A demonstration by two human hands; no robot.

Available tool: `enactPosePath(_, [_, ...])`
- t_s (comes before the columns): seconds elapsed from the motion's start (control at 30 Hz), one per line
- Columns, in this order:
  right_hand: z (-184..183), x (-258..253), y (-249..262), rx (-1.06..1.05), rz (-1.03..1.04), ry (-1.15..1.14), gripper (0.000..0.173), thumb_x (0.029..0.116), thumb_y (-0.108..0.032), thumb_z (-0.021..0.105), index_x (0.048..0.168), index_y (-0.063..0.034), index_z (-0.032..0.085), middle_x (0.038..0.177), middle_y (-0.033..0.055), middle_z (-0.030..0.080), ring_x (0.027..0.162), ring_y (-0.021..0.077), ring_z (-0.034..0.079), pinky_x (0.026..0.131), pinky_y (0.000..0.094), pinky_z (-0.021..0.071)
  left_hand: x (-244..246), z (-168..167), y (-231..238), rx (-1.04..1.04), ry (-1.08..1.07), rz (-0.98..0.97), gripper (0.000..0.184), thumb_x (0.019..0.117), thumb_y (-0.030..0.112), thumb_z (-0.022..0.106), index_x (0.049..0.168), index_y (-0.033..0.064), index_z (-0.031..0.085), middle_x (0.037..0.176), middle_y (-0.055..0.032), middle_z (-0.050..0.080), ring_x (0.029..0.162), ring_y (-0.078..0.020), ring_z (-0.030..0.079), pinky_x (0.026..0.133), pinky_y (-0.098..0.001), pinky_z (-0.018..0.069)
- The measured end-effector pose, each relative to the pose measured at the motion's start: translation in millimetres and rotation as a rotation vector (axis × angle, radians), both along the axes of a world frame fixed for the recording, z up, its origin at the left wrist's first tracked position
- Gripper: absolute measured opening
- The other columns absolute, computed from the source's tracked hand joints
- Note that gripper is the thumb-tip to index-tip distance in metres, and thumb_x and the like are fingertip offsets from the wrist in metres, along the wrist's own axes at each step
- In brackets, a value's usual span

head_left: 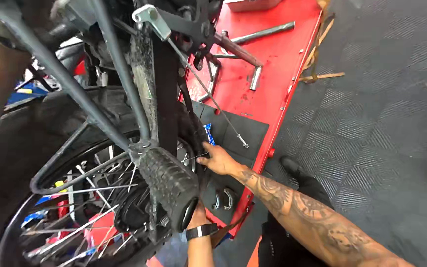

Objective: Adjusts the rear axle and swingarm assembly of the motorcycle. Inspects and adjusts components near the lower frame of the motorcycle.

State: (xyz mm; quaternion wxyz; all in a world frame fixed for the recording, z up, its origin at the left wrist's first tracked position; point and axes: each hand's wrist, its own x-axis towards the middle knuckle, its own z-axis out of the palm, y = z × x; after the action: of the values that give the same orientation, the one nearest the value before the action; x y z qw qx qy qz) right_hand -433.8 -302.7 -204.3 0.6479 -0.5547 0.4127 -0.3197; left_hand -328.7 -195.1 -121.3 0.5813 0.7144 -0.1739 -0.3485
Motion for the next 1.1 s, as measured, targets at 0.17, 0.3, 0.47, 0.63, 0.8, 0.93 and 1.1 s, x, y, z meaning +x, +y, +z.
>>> enactPosePath(0.17, [8.4,-2.4,-4.7,0.023,0.035,0.058,0.045,0.1009,-0.029,0.063,0.138,-0.0061,0.054,0.108,0.0211,0.07,0.102,0.037,0.07,0.09,0.0603,0.0551,7.8,6.1,30.6,-0.228,0.154,0.176,0.031,0.1115,0.02,0.033,0.133,0.0089,0.053,0.119,-0.0051,0.07,0.107,-0.0173,0.069,0.094,-0.0371,0.0578])
enactPosePath(0.3, [60.4,-29.4,-8.6,0.17,0.134,0.065,0.053,0.105,-0.029,0.059,0.149,-0.0038,0.045,0.119,0.0237,0.067,0.107,0.0366,0.069,0.095,0.0559,0.0536,8.5,16.9,40.2,-0.456,0.413,0.364,0.028,0.1081,0.01,0.032,0.123,0.0014,0.054,0.118,-0.0102,0.069,0.113,-0.0228,0.068,0.103,-0.0386,0.0536])
enactPosePath(0.47, [52.0,-24.9,23.0,0.161,0.022,-0.021,0.056,0.1031,-0.024,0.063,0.154,-0.0127,0.042,0.136,0.0124,0.065,0.121,0.0227,0.065,0.104,0.0456,0.0527,18.0,21.7,48.6,-0.529,0.497,0.502,0.029,0.1047,0.009,0.028,0.121,-0.0018,0.049,0.118,-0.0161,0.065,0.114,-0.0282,0.065,0.104,-0.0424,0.0525])
enactPosePath(0.63, [14.5,-2.2,14.5,0.132,0.023,-0.032,0.04,0.1035,-0.023,0.061,0.142,-0.0132,0.055,0.121,0.0076,0.072,0.108,0.0172,0.07,0.096,0.041,0.0583,26.0,-3.8,40.4,-0.443,0.421,0.465,0.031,0.1062,0.011,0.025,0.129,-0.0004,0.043,0.127,-0.0154,0.057,0.12,-0.0277,0.059,0.105,-0.0503,0.049])
enactPosePath(0.8, [18.3,10.7,11.8,0.015,0.023,-0.093,0.039,0.1024,-0.024,0.063,0.136,-0.0054,0.058,0.116,0.01,0.073,0.108,0.018,0.07,0.101,0.0429,0.0559,38.3,-19.5,34.4,-0.493,0.45,0.33,0.051,0.1083,0.027,0.013,0.149,0.0021,0.031,0.156,-0.0172,0.04,0.142,-0.0352,0.043,0.113,-0.0627,0.0397])
enactPosePath(0.93, [39.2,17.6,14.7,0.052,0.081,-0.162,0.037,0.102,-0.025,0.062,0.131,-0.0036,0.061,0.117,0.0126,0.071,0.11,0.0207,0.069,0.1,0.0455,0.0556,46.3,-21.9,32.2,-0.506,0.529,0.315,0.055,0.1102,0.038,0.013,0.156,0.0098,0.025,0.162,-0.0121,0.034,0.149,-0.0309,0.036,0.117,-0.0569,0.0366])
enactPosePath(1.1, [55.7,29.4,25.6,0.226,0.067,-0.485,0.046,0.0974,-0.016,0.07,0.138,-0.0028,0.053,0.125,0.0127,0.068,0.115,0.0174,0.067,0.104,0.0389,0.0551,28.2,0.5,22.9,-0.451,0.527,0.465,0.047,0.1112,0.032,0.02,0.149,0.0069,0.03,0.156,-0.0107,0.039,0.145,-0.0246,0.041,0.117,-0.0466,0.0399])
